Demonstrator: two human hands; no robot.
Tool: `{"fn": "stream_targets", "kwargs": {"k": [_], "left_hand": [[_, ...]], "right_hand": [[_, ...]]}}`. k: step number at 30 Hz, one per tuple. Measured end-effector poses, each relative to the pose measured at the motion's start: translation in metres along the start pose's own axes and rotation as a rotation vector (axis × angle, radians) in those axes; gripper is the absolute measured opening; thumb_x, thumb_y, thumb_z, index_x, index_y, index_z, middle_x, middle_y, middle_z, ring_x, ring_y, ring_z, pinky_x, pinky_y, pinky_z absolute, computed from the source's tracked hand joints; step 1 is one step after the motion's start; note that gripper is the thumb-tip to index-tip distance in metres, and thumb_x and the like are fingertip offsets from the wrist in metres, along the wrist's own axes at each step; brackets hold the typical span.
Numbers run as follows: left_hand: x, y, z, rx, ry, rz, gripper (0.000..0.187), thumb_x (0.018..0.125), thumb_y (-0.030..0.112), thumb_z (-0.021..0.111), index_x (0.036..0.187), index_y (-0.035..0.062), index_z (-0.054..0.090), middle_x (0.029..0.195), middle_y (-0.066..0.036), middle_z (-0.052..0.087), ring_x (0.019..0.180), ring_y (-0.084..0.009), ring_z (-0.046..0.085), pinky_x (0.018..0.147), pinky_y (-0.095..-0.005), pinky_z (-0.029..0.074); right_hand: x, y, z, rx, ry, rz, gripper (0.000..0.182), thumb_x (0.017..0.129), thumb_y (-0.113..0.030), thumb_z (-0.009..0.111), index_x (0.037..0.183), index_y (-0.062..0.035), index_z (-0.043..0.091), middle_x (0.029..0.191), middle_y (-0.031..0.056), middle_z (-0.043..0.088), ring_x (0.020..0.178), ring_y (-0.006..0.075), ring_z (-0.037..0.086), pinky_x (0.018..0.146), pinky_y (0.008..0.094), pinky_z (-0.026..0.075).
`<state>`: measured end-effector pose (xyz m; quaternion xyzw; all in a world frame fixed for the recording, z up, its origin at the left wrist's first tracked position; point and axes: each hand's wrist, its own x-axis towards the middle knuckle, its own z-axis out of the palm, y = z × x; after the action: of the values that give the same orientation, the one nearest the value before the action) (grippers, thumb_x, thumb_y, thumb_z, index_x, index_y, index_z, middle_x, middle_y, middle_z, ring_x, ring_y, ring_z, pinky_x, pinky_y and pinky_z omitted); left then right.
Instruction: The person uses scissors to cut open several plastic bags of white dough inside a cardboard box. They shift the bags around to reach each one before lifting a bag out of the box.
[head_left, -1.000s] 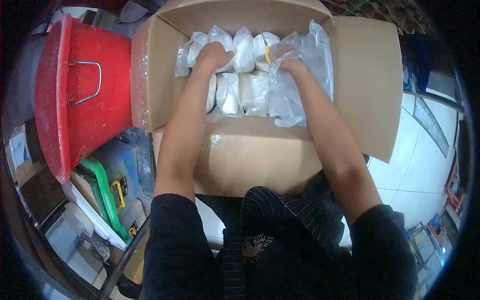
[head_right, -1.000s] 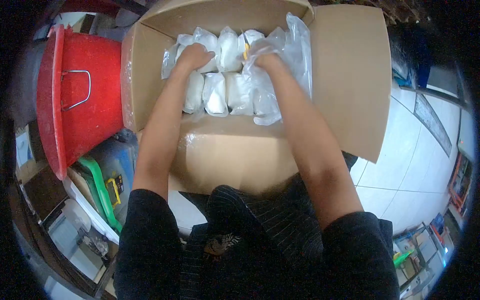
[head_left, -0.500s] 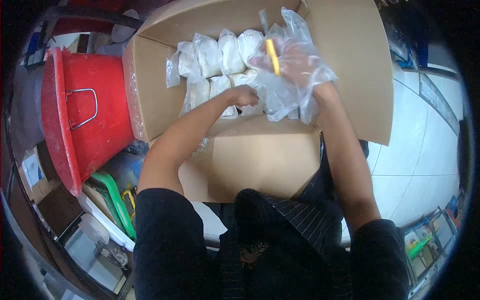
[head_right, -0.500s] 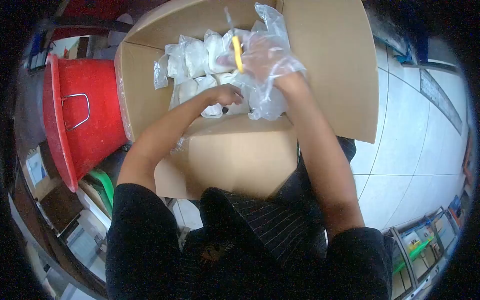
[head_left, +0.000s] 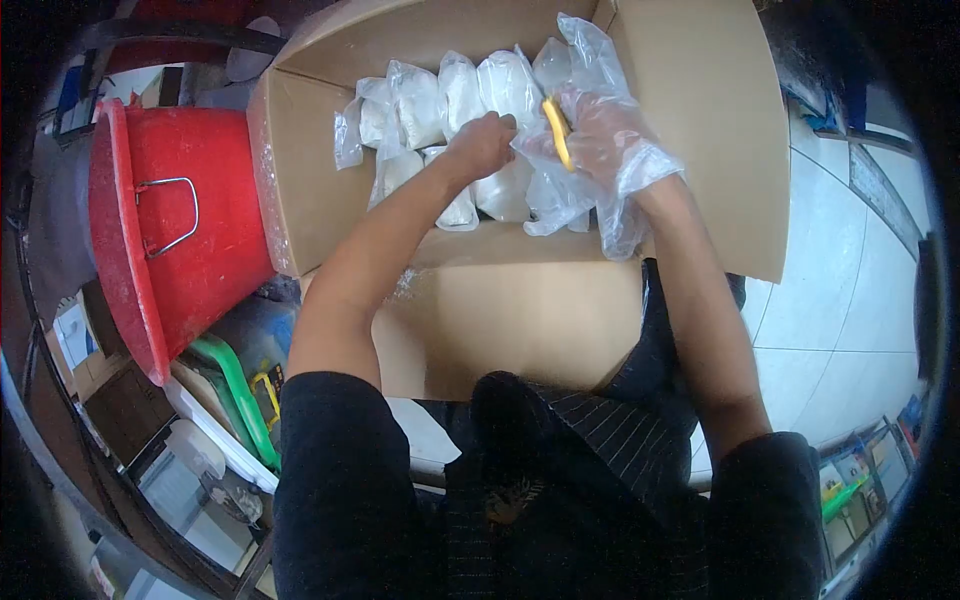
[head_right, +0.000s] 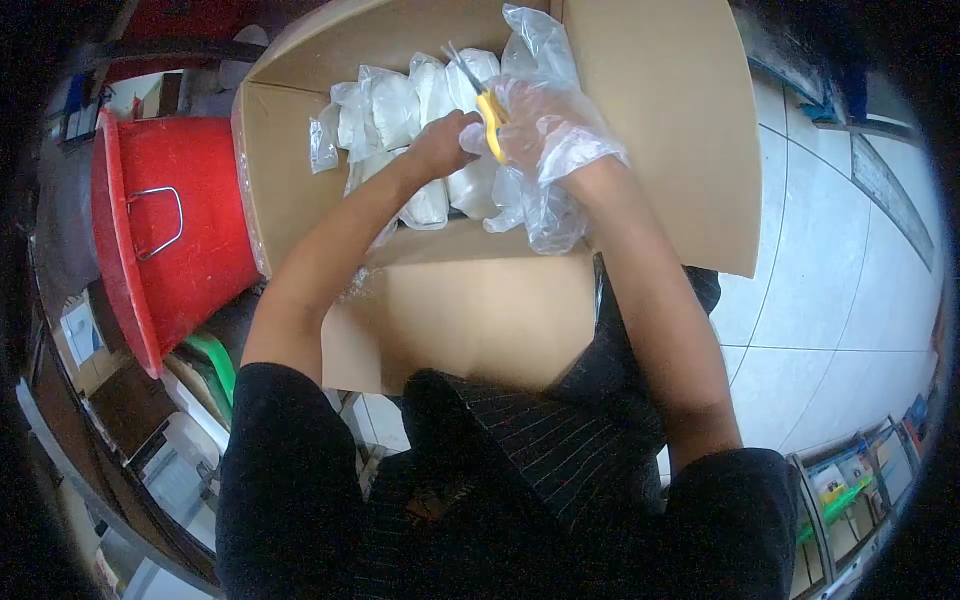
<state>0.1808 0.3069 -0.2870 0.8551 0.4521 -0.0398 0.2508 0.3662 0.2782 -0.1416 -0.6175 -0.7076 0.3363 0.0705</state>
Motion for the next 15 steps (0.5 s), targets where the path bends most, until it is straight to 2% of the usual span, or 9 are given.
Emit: {"fn": "stream_targets", "kwargs": {"k": [2,4,5,6,7,9,10,12,15], "left_hand": [[0.003,-0.01,0.002,0.05,0.02,0.22,0.017,0.07,0.01,0.06,0.084,0.0019,0.058,0.093,-0.011,0.054,0.09,-0.0292,0.053,0.075,-0.0407,0.046],[-0.002,-0.02,0.001,0.07,0.051,0.298,0.018,0.068,0.009,0.061,0.085,0.0032,0.058,0.092,-0.012,0.056,0.087,-0.031,0.052,0.075,-0.0402,0.045],[-0.009,-0.025,-0.002,0.085,0.075,0.375,0.019,0.067,0.008,0.062,0.086,0.0046,0.058,0.092,-0.013,0.058,0.085,-0.0329,0.052,0.076,-0.0397,0.045],[-0.017,-0.031,-0.008,0.087,0.075,0.375,0.019,0.067,0.008,0.062,0.086,0.0046,0.058,0.092,-0.013,0.058,0.085,-0.0329,0.052,0.076,-0.0397,0.045],[-0.028,-0.041,-0.015,0.093,0.035,0.334,0.015,0.066,0.006,0.062,0.08,0.0036,0.057,0.088,-0.013,0.057,0.084,-0.0325,0.051,0.075,-0.0398,0.044],[-0.052,-0.053,-0.037,0.094,0.017,0.278,0.01,0.065,0.003,0.061,0.072,0.0017,0.053,0.083,-0.013,0.055,0.082,-0.032,0.051,0.073,-0.04,0.044],[-0.061,-0.058,-0.051,0.087,0.043,0.264,0.01,0.065,0.003,0.061,0.069,0.0008,0.052,0.081,-0.012,0.054,0.081,-0.0318,0.051,0.072,-0.0402,0.044],[-0.075,-0.082,-0.062,0.104,0.064,0.239,0.01,0.065,0.003,0.061,0.069,0.0011,0.052,0.08,-0.012,0.054,0.08,-0.0311,0.051,0.071,-0.0397,0.044],[-0.075,-0.086,-0.058,0.181,0.09,0.207,0.005,0.067,0.005,0.059,0.069,0.0022,0.054,0.08,-0.011,0.055,0.081,-0.0296,0.052,0.071,-0.0388,0.045]], "right_hand": [[-0.003,-0.007,-0.003,-0.047,-0.064,0.007,0.053,0.071,-0.048,0.06,0.103,-0.0059,0.054,0.094,0.0183,0.059,0.088,0.0338,0.057,0.076,0.0397,0.044],[-0.001,-0.005,-0.001,-0.098,-0.123,0.013,0.058,0.072,-0.05,0.062,0.107,-0.0049,0.052,0.098,0.0184,0.058,0.091,0.0342,0.055,0.079,0.0394,0.043],[0.001,0.003,0.008,-0.089,-0.051,-0.027,0.046,0.073,-0.042,0.061,0.1,-0.0059,0.054,0.092,0.0179,0.06,0.086,0.0339,0.057,0.075,0.0401,0.044],[0.002,0.005,0.012,-0.079,0.02,-0.068,0.034,0.074,-0.035,0.061,0.094,-0.0068,0.057,0.086,0.0174,0.061,0.082,0.0336,0.058,0.071,0.0409,0.045],[0.002,0.007,0.014,-0.077,0.022,-0.069,0.034,0.074,-0.035,0.061,0.094,-0.0068,0.057,0.086,0.0174,0.061,0.082,0.0336,0.058,0.071,0.0409,0.045],[0.004,0.004,0.014,-0.09,-0.111,-0.021,0.054,0.073,-0.046,0.061,0.107,-0.0053,0.052,0.096,0.0175,0.059,0.089,0.0338,0.056,0.079,0.0395,0.043],[0.006,0.002,0.012,-0.096,-0.107,-0.023,0.054,0.073,-0.046,0.061,0.107,-0.0053,0.052,0.096,0.0175,0.059,0.089,0.0338,0.056,0.079,0.0395,0.043],[0.001,-0.004,0.009,-0.253,-0.33,-0.103,0.045,0.072,-0.04,0.062,0.1,-0.0055,0.054,0.09,0.0175,0.059,0.084,0.0339,0.057,0.075,0.0409,0.045],[0.003,0.001,0.037,-0.293,-0.3,-0.097,0.038,0.072,-0.035,0.063,0.094,-0.0055,0.055,0.085,0.0176,0.059,0.079,0.0345,0.058,0.069,0.0425,0.046]]}}
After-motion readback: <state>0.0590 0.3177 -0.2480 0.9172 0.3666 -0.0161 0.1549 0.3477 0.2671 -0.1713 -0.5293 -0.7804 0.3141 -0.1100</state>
